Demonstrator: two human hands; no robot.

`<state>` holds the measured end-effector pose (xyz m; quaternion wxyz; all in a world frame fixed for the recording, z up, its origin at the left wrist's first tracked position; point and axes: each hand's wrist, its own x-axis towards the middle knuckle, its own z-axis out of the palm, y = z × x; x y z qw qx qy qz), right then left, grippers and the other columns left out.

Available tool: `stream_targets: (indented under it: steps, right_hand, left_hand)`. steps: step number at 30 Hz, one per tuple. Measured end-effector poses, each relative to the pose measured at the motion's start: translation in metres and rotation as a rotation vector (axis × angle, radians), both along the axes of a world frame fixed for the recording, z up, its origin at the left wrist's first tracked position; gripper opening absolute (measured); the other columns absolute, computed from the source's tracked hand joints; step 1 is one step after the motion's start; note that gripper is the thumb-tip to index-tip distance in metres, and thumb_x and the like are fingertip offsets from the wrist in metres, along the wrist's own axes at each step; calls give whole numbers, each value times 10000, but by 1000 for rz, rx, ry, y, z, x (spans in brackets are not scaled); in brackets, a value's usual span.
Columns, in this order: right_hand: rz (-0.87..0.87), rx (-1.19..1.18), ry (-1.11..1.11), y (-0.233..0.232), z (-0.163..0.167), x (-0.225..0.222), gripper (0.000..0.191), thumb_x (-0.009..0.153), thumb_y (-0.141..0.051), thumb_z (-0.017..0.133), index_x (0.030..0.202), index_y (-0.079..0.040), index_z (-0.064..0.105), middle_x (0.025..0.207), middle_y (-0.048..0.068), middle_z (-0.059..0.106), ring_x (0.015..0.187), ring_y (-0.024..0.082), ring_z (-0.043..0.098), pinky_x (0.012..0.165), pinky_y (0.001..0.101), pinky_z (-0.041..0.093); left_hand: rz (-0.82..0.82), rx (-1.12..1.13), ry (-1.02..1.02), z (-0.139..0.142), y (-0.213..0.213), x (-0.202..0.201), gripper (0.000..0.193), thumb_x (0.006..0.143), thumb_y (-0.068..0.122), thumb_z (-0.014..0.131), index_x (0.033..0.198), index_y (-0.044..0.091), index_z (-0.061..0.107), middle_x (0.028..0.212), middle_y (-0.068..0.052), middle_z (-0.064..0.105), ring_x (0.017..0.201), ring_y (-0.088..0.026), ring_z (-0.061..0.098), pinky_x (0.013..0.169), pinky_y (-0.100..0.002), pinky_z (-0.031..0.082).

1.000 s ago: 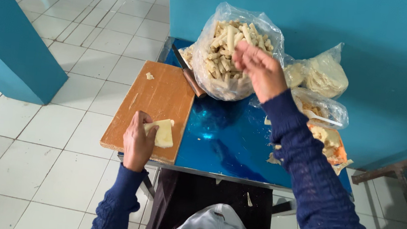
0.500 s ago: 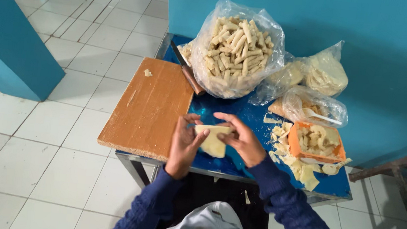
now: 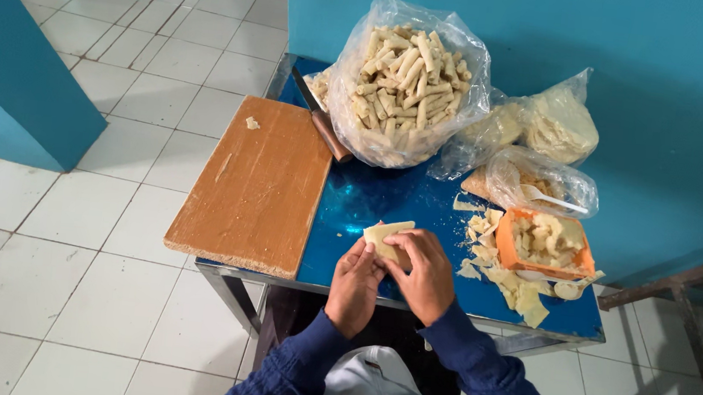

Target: The person sits at a table folding thin flat dough sheets over filling. They spoon filling from an orange container onto a dough sheet, fold the sheet over by hand, and place the folded piece in a growing row on the table, repeating the cycle.

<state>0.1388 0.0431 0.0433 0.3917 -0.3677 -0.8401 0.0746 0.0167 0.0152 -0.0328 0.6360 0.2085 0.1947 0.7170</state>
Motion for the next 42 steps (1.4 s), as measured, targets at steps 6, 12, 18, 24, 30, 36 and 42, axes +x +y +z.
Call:
stream_targets:
  steps: [6,12,18,24,30,36,42]
  right_hand:
    - [57,-253,196,14,-15,10,123,848,-106,793,921,-31,727,959,67,745,868,204,750,736,299,573]
    - [132,-795,398,31,-31,31,188,980,-159,699,1027,9,767,863,58,743,793,106,668,729,254,538]
    - [389,-1216,937,42,-44,41,159,1021,-139,611,1085,-6,671,1027,55,720,932,136,696,847,302,579]
    - [259,-1272,1220,65,-36,46,163,989,-117,605,1113,-31,665,1086,92,716,962,186,699,886,335,593]
    - [-155,-392,525,92,-13,52,172,1043,-127,675,1159,-14,731,1035,122,766,902,206,679,805,323,548]
    - [4,203,-152,75,-26,20,192,943,-146,690,1126,-120,741,1117,84,782,936,238,732,820,330,582]
    - [142,-258,173,33,8,30,175,954,-90,685,1119,-84,743,1064,76,748,919,221,751,816,317,588]
  left_hand:
    - [67,-38,124,11,-6,1,430,1076,188,434,1442,-29,495,1339,-128,640,1191,-189,631,1006,-344,502]
    - [112,-25,345,19,-8,0,246,1042,113,581,1232,-44,578,1108,-111,695,991,-151,655,887,-309,518]
    - [158,-93,365,20,-7,-6,213,1021,83,575,1191,-33,520,1071,-115,680,961,-159,658,855,-317,538]
    - [167,-169,258,20,-12,-17,268,1013,116,516,1240,-2,434,1163,-144,626,1080,-224,662,955,-385,557]
    - [143,-183,271,17,-17,-26,254,1030,145,519,1227,-13,492,1169,-161,637,1108,-244,658,986,-403,538]
    - [32,-147,116,16,-20,-27,380,1060,192,429,1350,-28,538,1295,-147,658,1184,-224,649,1044,-373,479]
    - [-15,-75,49,16,-18,-22,401,1064,178,420,1383,-46,519,1335,-147,654,1232,-221,645,1083,-373,475]
